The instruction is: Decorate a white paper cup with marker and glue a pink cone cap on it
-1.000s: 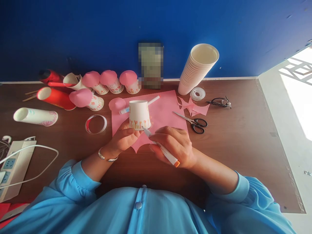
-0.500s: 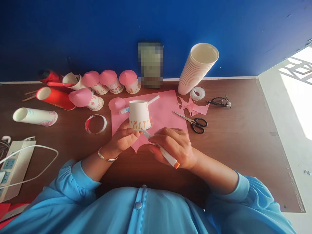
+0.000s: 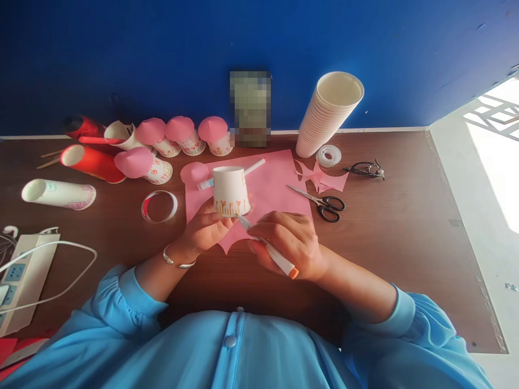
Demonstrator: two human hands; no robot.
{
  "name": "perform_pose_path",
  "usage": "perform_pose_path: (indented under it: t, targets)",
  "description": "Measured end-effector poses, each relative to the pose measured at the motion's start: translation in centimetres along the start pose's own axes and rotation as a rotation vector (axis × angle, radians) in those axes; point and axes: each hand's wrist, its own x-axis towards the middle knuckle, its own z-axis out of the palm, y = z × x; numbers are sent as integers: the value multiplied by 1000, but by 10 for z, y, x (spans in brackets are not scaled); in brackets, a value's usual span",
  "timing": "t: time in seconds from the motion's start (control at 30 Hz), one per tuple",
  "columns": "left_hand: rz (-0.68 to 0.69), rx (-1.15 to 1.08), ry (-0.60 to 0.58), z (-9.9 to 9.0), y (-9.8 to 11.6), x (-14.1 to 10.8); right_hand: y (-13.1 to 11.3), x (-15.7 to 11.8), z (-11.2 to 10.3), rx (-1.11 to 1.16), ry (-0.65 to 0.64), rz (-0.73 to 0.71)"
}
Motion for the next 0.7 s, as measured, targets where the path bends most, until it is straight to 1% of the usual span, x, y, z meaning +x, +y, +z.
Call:
perform_pose_path:
  t: [0.13,0.33,0.53,0.7]
  targets:
    - [-3,9,-14,1,1,0,1,0,-2,-8,31,-22]
    - [-23,-41,8,2,4,-1,0,0,-1,-53,50,1]
    - [-40,-70,-25,6,7,-1,-1,0,0,-16,43,-8]
    - [-29,-83,-22,6,7,-1,1,-2,2,-28,30,1]
